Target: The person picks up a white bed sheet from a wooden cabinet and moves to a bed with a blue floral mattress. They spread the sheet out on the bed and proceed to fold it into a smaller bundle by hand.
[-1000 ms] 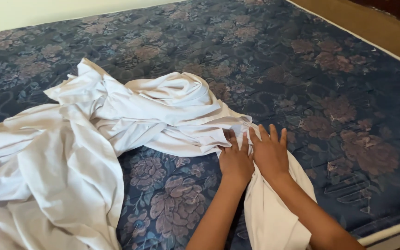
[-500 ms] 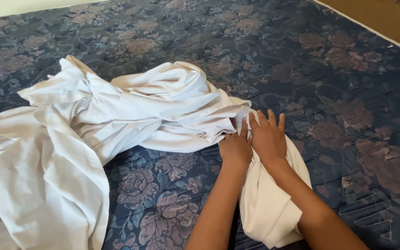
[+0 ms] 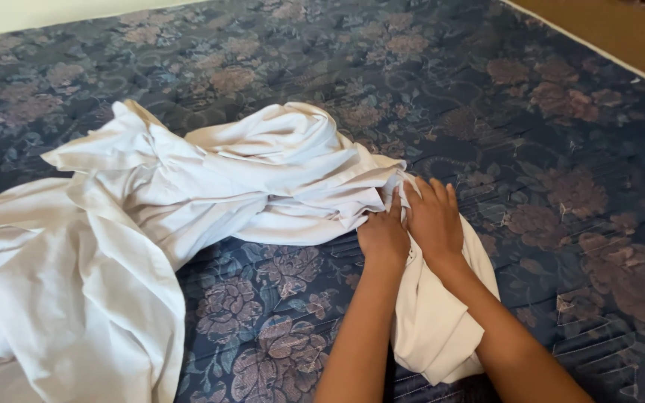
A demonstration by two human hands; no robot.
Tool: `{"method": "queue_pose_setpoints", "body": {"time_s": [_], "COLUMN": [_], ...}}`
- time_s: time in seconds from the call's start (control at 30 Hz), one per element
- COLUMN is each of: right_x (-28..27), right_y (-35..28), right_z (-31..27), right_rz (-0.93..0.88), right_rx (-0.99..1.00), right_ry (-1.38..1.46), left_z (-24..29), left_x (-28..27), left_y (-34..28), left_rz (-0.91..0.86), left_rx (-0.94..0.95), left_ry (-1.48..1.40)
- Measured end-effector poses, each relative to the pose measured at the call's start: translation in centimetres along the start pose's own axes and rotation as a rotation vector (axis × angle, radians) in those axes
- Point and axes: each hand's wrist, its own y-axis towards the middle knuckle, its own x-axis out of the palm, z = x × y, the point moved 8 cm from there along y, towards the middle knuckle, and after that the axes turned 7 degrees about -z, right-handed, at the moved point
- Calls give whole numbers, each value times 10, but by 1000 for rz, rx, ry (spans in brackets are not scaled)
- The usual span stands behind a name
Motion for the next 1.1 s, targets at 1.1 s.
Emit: {"method": "queue_pose_setpoints", "body": {"time_s": [1.1], "right_x": [-105], "right_y": [-68], "right_z": [-144], "right_rz": [-410], "right_rx": [-85], "right_ry": [24], "left_z": [-115], "left_x": [-107], "left_y": [-264], "left_rz": [-67], "left_rx": [121], "left_ry": [-144]}}
